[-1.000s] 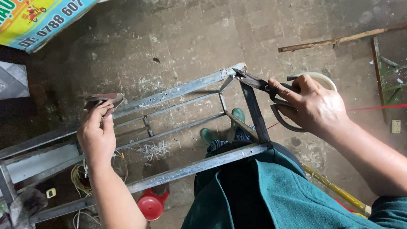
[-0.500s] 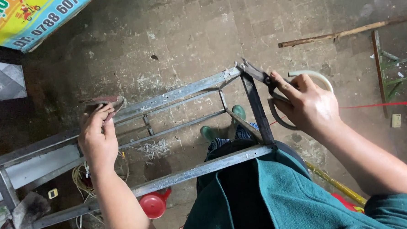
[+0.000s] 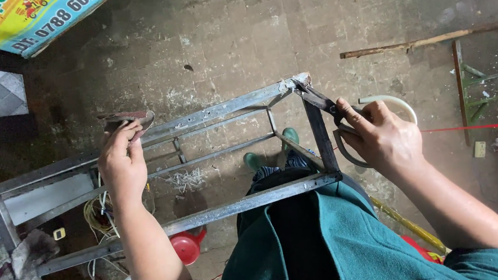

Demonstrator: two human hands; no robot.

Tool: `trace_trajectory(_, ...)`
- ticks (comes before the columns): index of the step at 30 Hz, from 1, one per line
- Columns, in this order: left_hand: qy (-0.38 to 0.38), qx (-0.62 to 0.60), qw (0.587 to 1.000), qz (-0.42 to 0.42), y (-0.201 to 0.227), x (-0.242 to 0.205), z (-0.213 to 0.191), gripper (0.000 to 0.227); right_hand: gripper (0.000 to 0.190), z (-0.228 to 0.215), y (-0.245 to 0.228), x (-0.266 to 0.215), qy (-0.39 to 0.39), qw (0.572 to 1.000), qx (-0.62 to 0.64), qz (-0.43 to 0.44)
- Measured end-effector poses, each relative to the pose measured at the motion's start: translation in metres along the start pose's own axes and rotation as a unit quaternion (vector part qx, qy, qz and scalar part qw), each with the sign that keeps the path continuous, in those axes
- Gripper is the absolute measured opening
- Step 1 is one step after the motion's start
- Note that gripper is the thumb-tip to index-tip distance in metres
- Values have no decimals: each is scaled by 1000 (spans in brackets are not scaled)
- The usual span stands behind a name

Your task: The person uses a pair of shears to scrape and remove debris from the corners and edges of a metal frame. They also use a sanding block to smooth the surface of the frame.

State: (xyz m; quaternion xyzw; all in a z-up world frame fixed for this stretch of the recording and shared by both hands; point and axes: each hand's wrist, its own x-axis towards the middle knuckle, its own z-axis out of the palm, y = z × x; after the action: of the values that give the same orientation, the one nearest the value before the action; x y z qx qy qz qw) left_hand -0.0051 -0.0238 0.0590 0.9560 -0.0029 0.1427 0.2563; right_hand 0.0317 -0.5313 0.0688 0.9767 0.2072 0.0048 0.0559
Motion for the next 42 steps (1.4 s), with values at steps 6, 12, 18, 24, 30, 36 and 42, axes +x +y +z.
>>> trace_trajectory(6, 7, 1, 1000, -2, -2, -1, 2, 20, 62, -1, -11, 15, 8, 999, -25, 40)
trace_trajectory(12, 21, -1, 1000, -15, -18, -7, 9, 15, 64, -7, -14, 10, 126, 990, 71, 0)
trace_trajectory(18, 28, 11, 999, -10, -24, -7, 14, 14, 64, -17, -20, -3, 112, 992, 53, 15)
trace_trajectory(24, 30, 18, 999, -6, -22, -7, 12, 14, 58, -20, -27, 0, 129, 990, 47, 17)
trace_trajectory(30, 28, 20, 999, -15, -28, -9, 15, 16, 60, -22, -32, 6, 130, 991, 17, 24)
trace_trajectory(36, 34, 29, 999, -4, -36, -12, 19, 16, 62, -15, -32, 9, 132, 991, 20, 26)
trace_trajectory(42, 27, 29, 999, -4, -36, -12, 18, 18, 61, -31, -24, -2, 121, 993, 3, 2)
